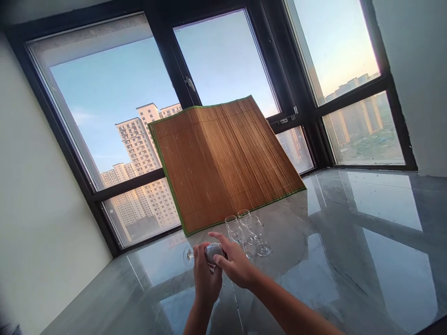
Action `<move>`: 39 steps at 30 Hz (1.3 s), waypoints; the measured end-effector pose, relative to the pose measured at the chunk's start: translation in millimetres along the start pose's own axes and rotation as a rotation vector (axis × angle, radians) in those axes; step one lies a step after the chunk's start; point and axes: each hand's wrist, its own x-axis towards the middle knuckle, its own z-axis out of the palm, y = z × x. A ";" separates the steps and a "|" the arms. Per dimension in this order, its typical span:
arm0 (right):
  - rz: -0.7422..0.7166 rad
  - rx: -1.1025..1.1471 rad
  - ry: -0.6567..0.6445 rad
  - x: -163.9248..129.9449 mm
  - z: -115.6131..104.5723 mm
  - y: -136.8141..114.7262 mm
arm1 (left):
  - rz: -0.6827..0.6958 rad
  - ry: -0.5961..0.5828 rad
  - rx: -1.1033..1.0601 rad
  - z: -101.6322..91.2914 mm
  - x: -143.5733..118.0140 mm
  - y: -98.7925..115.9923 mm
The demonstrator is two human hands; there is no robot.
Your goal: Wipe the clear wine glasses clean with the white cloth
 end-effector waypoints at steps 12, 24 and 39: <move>0.010 -0.310 0.250 6.8 2.2 12.6 | -0.090 -0.139 0.055 6.2 7.7 2.1; -0.182 -0.297 0.497 -0.6 4.4 10.1 | -0.197 -0.195 -0.249 7.0 13.9 14.2; -0.033 -0.005 0.501 2.2 2.8 3.4 | -0.279 -0.255 -0.428 2.9 15.4 18.7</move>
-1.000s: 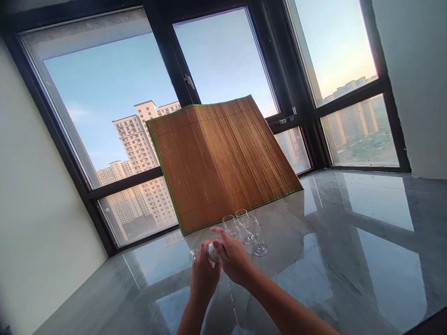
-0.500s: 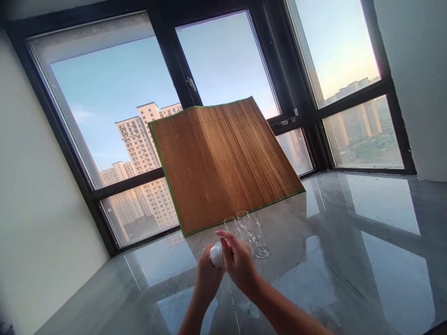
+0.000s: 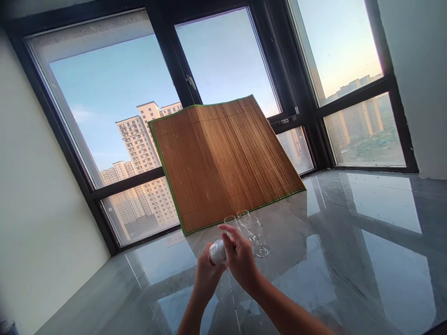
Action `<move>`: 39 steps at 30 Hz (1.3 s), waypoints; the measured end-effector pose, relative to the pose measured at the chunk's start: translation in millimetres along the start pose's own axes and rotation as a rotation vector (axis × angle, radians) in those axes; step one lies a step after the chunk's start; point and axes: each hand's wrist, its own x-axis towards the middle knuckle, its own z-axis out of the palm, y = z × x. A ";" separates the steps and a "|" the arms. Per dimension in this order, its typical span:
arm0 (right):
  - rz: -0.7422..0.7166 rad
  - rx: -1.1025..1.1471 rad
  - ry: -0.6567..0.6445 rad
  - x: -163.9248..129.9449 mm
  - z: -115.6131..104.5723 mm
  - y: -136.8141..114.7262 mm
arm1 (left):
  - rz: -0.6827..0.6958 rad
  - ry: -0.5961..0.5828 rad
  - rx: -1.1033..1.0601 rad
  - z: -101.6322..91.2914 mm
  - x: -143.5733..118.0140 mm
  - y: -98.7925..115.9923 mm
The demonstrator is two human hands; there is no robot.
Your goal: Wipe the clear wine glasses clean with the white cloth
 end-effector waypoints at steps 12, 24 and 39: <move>-0.022 0.155 -0.327 0.7 -8.1 -17.1 | 0.026 0.003 -0.051 -6.5 1.2 -9.0; 0.034 0.288 -0.413 0.8 -3.7 -22.4 | 0.047 0.021 -0.004 -7.1 2.0 -14.0; 0.191 0.231 -0.127 1.2 3.4 -9.6 | 0.054 0.121 0.296 6.0 -6.9 -13.4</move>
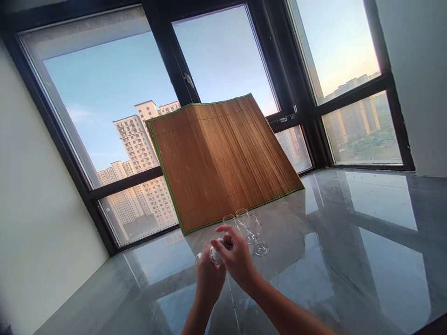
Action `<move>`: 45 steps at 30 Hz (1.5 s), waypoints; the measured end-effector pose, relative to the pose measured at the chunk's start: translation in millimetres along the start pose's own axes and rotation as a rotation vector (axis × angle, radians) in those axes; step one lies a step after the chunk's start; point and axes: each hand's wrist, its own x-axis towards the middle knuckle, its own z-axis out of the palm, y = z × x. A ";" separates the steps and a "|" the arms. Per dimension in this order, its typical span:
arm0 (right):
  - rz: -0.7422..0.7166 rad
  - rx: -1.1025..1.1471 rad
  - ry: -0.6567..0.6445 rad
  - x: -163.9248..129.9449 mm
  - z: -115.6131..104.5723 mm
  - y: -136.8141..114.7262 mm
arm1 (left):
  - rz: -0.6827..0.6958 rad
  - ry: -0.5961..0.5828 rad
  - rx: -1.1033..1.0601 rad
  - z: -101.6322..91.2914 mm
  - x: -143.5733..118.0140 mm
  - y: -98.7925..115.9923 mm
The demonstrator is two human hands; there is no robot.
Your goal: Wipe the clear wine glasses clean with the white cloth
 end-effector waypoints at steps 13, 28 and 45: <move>-0.047 -0.065 -0.126 0.2 1.1 -3.8 | -0.077 -0.084 -0.255 -2.3 4.4 2.6; -0.123 -0.254 0.084 -0.5 7.3 21.2 | -0.528 -0.002 -1.789 -47.6 13.8 -6.2; -0.340 -0.110 0.484 16.5 -31.7 -40.7 | -0.619 -0.044 -1.516 -35.1 10.7 -4.7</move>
